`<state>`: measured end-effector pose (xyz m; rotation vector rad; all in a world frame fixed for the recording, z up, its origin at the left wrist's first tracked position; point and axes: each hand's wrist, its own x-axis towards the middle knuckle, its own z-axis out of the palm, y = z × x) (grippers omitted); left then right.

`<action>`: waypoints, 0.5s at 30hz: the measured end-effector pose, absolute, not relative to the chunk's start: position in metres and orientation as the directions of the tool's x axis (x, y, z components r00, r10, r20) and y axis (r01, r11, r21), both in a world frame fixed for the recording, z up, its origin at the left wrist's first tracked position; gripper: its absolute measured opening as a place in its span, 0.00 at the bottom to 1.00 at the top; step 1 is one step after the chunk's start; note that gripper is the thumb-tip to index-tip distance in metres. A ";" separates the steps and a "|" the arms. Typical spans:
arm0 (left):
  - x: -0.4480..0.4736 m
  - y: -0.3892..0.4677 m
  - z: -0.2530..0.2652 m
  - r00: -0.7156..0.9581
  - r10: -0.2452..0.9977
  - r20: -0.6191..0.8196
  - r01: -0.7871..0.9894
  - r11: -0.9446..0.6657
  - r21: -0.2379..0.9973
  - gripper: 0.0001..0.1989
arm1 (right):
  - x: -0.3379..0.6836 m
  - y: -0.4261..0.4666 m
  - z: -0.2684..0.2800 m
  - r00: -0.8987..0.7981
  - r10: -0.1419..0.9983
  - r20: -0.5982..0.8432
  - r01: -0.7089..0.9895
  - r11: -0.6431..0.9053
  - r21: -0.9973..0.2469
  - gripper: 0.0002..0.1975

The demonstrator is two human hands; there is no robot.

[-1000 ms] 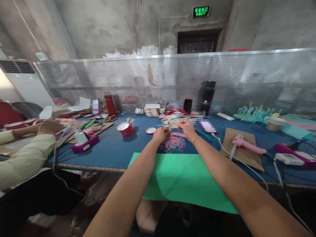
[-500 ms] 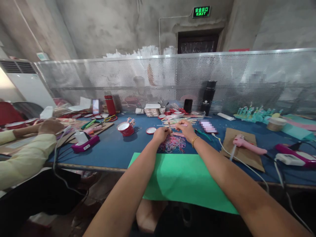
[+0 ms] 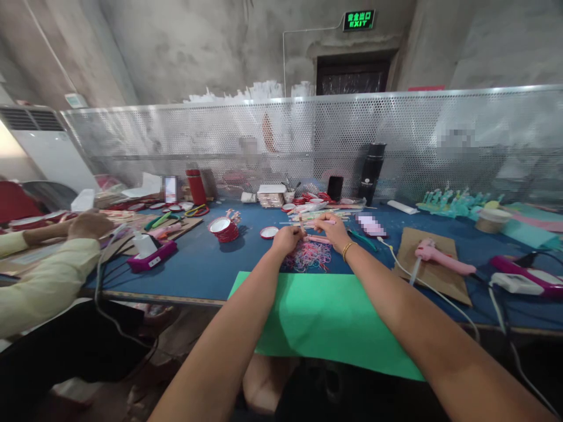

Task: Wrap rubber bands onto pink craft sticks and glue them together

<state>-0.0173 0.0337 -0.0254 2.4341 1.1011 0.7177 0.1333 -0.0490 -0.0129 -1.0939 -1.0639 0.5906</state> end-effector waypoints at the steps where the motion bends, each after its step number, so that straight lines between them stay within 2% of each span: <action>1: -0.017 0.034 -0.026 0.563 0.772 0.296 0.583 -0.624 0.519 0.16 | 0.134 -0.049 -0.013 0.425 0.816 0.391 0.103 0.386 -0.917 0.07; 8: -0.017 0.035 -0.026 0.562 0.773 0.293 0.579 -0.621 0.528 0.14 | 0.133 -0.048 -0.015 0.371 0.844 0.387 0.100 0.378 -0.920 0.07; 15: -0.017 0.037 -0.029 0.562 0.777 0.285 0.572 -0.613 0.545 0.16 | 0.137 -0.045 -0.017 0.413 0.814 0.409 0.110 0.401 -0.909 0.06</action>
